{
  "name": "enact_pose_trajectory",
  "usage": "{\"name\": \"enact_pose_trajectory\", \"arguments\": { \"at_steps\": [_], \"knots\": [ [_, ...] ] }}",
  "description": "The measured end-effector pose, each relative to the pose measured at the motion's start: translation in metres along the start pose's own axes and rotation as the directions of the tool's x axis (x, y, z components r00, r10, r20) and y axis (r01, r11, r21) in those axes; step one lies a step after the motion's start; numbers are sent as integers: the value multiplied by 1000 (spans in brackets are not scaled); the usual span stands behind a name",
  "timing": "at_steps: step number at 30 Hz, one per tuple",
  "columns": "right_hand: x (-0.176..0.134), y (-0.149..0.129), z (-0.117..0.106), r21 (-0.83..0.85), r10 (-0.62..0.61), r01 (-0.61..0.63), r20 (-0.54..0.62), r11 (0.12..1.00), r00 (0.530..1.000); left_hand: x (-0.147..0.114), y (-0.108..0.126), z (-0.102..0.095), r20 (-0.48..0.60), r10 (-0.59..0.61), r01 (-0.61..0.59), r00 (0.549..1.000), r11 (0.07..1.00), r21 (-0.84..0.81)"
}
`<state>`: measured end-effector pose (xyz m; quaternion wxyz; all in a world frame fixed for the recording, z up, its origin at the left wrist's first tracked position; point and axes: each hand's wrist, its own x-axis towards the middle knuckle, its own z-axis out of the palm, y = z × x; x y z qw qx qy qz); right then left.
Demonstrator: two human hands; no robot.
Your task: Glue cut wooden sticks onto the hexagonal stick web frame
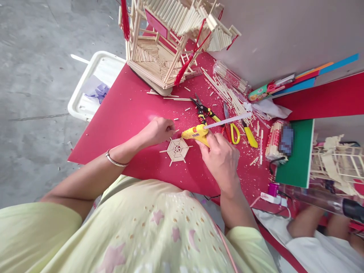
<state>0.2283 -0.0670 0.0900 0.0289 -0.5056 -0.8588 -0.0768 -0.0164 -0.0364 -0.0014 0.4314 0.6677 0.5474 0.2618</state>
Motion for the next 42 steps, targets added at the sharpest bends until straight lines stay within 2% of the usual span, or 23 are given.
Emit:
{"name": "enact_pose_trajectory", "arguments": {
  "at_steps": [8, 19, 31, 42],
  "knots": [
    [6, 1, -5, 27, -18, 17, 53, 1000, 998, -1, 4, -3, 7, -6, 6, 1000, 1000, -6],
    [13, -3, -13, -92, -99, 104, 57, 990, 993, -1, 4, -3, -10, 17, -17, 1000, 1000, -10],
    [17, -4, -15, -115, -113, 120, 69, 986, 991, -1, 2, -2, 18, -3, 4, 1000, 998, -62],
    [16, -3, -15, -79, -89, 93, 51, 993, 995, -1, 7, -4, 15, -15, 16, 1000, 999, -33]
  ]
}}
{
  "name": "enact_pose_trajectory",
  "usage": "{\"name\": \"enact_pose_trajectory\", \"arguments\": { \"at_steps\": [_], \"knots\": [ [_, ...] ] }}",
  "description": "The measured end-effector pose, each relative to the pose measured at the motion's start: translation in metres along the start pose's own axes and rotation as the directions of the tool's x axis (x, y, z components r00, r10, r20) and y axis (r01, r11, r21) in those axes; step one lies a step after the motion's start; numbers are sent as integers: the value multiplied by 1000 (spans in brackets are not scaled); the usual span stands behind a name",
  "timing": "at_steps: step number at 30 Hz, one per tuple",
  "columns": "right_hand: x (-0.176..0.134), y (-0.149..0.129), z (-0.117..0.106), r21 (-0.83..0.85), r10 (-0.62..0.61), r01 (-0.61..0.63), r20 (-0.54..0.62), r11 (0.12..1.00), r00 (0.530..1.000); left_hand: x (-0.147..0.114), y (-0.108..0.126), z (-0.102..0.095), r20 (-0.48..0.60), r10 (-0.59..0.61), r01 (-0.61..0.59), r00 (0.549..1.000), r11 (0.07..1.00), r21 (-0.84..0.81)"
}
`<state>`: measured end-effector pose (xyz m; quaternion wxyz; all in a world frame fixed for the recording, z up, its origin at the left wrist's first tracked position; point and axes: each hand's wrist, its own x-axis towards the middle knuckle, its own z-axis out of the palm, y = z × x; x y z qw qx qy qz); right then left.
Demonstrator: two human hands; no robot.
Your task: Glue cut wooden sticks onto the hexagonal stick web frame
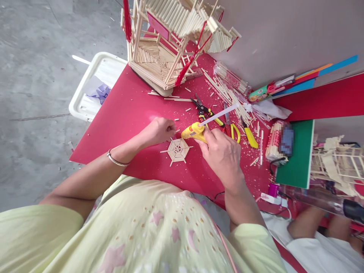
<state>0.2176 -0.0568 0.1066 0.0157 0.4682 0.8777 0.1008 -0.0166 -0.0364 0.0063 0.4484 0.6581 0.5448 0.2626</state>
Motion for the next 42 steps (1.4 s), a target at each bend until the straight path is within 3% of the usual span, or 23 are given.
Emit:
{"name": "enact_pose_trajectory", "arguments": {
  "at_steps": [13, 28, 37, 42],
  "knots": [
    [-2, 1, 1, 13, -2, 1, 10, 1000, 1000, 1, -2, 1, -15, 4, -4, 1000, 1000, 23],
    [-12, -11, 23, 247, 86, -77, -25, 966, 996, 3, -2, -1, 83, -76, 86, 994, 988, -130],
    [-15, -9, 30, 250, 131, -112, -60, 962, 990, 4, -4, -2, 90, -92, 104, 992, 986, -132],
    [-23, -5, 34, 395, 179, -130, -89, 910, 980, 3, -3, -3, 94, -101, 114, 990, 983, -147]
  ]
}}
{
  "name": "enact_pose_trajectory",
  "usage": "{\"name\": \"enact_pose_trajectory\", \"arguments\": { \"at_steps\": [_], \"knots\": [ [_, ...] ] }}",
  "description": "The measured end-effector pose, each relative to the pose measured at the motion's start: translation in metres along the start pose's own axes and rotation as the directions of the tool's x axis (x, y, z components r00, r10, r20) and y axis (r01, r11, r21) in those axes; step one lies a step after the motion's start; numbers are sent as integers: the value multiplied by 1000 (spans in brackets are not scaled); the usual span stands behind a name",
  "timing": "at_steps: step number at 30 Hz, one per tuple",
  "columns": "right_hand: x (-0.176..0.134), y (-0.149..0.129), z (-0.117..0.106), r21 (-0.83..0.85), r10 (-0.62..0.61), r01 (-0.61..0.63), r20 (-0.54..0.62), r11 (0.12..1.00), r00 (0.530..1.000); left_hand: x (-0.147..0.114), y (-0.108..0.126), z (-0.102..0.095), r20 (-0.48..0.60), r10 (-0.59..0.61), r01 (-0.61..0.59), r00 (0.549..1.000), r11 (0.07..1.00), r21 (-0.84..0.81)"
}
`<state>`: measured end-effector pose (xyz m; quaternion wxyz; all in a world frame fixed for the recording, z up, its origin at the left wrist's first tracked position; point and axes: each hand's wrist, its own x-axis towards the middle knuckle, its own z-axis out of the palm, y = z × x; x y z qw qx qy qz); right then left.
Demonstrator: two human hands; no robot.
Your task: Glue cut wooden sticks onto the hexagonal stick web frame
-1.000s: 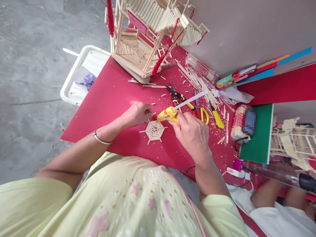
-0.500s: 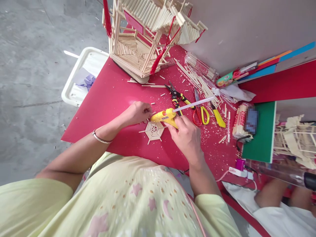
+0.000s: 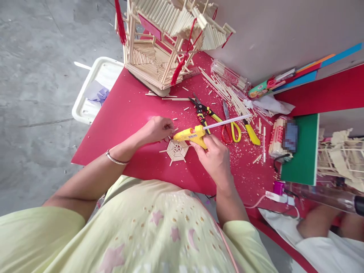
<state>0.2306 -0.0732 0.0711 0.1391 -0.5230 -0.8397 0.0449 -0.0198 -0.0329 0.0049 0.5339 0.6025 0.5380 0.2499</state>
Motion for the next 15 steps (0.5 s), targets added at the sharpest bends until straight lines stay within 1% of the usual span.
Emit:
{"name": "enact_pose_trajectory", "arguments": {
  "at_steps": [2, 4, 6, 8, 10, 15],
  "knots": [
    [-7, 7, 0, 61, 65, -61, -68, 996, 996, -1, 0, -1, -1, 0, 0, 1000, 1000, 17],
    [-16, 16, 1, 93, 154, -143, -123, 985, 980, 0, 0, -2, -19, 33, -32, 999, 998, 49],
    [-26, 24, 2, 118, 237, -222, -132, 968, 963, 1, 0, -2, -35, 75, -73, 997, 994, 77],
    [-33, 30, 5, 148, 289, -272, -111, 951, 951, 2, 1, -3, -20, 87, -85, 996, 993, 85],
    [-38, 32, 8, 177, 322, -302, -94, 937, 942, 5, 3, -3, 11, 58, -59, 998, 993, 106],
    [-42, 37, 19, 233, 381, -351, -93, 907, 920, 14, 9, -3, 67, -59, 42, 996, 973, 228]
  ]
}}
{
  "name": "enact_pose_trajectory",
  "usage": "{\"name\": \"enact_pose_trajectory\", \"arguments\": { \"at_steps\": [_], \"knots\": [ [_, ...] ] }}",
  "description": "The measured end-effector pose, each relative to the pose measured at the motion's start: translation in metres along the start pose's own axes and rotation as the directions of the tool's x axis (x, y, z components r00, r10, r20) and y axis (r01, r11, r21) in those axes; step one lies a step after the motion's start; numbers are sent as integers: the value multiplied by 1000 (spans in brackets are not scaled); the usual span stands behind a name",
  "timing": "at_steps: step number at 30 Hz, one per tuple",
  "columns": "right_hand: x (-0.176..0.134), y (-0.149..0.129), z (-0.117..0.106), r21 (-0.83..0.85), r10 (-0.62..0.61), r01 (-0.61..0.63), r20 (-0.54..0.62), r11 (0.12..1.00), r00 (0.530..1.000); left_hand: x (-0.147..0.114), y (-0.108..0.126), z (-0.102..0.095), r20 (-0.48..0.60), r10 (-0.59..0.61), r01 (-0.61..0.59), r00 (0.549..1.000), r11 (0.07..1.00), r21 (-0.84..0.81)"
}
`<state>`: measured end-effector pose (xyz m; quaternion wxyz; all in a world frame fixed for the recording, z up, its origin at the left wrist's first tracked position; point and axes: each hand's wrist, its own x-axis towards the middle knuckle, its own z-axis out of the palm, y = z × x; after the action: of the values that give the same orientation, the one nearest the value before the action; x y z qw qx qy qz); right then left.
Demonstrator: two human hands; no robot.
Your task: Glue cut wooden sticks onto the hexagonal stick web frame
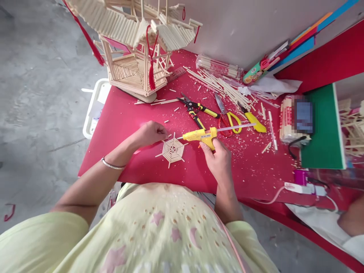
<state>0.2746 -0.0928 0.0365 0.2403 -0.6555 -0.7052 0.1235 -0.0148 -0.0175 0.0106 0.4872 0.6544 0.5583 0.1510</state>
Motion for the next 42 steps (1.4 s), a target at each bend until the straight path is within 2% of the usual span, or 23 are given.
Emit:
{"name": "enact_pose_trajectory", "arguments": {
  "at_steps": [4, 12, 17, 21, 29, 32, 35, 39, 42],
  "knots": [
    [-2, 9, 9, 66, 33, -33, -4, 997, 999, 6, 4, 0, 30, -70, 67, 997, 995, 73],
    [-6, 19, 22, 147, 55, -57, 20, 987, 998, 9, 14, 3, 21, -204, 199, 979, 971, 129],
    [-8, 20, 30, 168, 60, -66, 39, 984, 997, 5, 21, 3, 59, -185, 173, 981, 971, 162],
    [-8, 21, 31, 203, 75, -78, 26, 976, 997, -1, 25, 3, 15, -121, 117, 993, 977, 181],
    [-9, 23, 32, 218, 75, -80, 32, 973, 997, -6, 34, -5, -29, -105, 109, 994, 968, 225],
    [-9, 23, 33, 229, 76, -79, 24, 970, 997, -3, 38, -7, 42, -148, 139, 988, 977, 161],
    [-10, 23, 34, 226, 73, -75, 15, 971, 997, 1, 42, -8, 116, -136, 126, 984, 988, 90],
    [-10, 24, 35, 220, 73, -73, 5, 973, 997, 5, 45, -10, 88, -144, 127, 986, 977, 169],
    [-10, 24, 36, 218, 76, -74, -4, 973, 997, 7, 45, -11, 140, -186, 153, 973, 964, 216]
  ]
}}
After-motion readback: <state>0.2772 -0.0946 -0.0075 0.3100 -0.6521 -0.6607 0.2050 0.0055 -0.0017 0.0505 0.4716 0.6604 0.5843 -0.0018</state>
